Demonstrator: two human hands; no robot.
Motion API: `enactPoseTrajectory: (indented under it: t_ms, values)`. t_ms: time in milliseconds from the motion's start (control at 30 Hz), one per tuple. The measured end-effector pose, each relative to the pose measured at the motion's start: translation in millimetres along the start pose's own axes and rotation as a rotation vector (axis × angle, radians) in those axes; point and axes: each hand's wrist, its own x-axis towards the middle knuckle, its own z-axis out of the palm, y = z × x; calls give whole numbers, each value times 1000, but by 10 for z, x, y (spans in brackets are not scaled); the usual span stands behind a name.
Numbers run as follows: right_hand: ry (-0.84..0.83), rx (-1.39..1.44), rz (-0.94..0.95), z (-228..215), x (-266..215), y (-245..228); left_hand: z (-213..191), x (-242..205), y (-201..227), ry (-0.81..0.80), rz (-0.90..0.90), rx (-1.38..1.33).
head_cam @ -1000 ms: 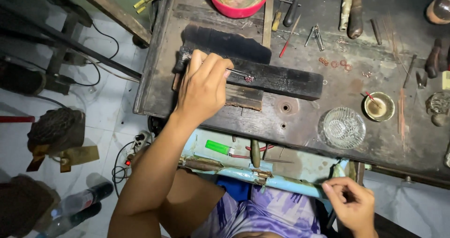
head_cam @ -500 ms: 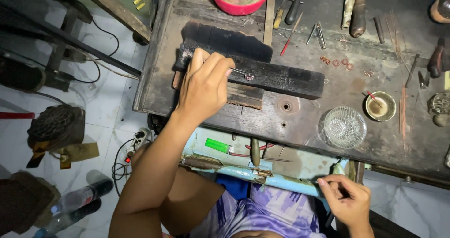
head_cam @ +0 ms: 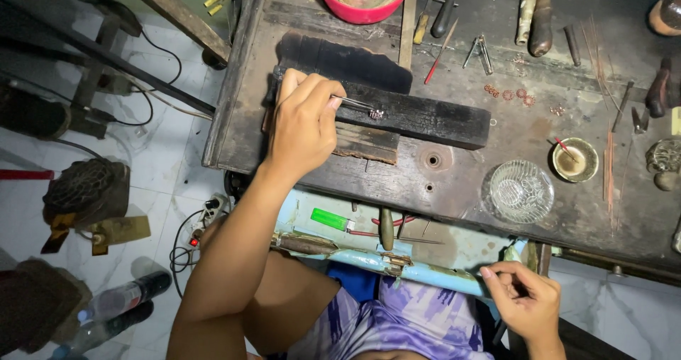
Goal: A person is soldering small jewelry components onto a metal base using a handheld torch and tweezers at a workshop bench.
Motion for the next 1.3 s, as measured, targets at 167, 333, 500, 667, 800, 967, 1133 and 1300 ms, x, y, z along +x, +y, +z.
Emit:
enactPoseTrajectory:
  t_ms: [167, 333, 500, 667, 800, 967, 1133, 1300]
  values:
    - [6, 13, -4, 7, -1, 4, 87, -34, -85, -28, -41, 62]
    - [6, 8, 1, 11, 6, 6, 105, -38, -129, -48, -64, 77]
    - [13, 3, 7, 10, -5, 21, 117, -49, -161, -56, -91, 79]
    - [9, 12, 23, 12, -3, 11, 122, -57, -164, -65, -91, 87]
    - [5, 3, 8, 13, 8, 13, 131, -57, -162, -59, -95, 77]
    - [-5, 18, 16, 9, 1, 31, 145, -70, -164, -53, -94, 80]
    - [-10, 27, 15, 9, 11, 22, 133, -60, -153, -42, -92, 77]
    - [-14, 37, 10, 9, 6, 46, 167, -74, -152, -21, -101, 58]
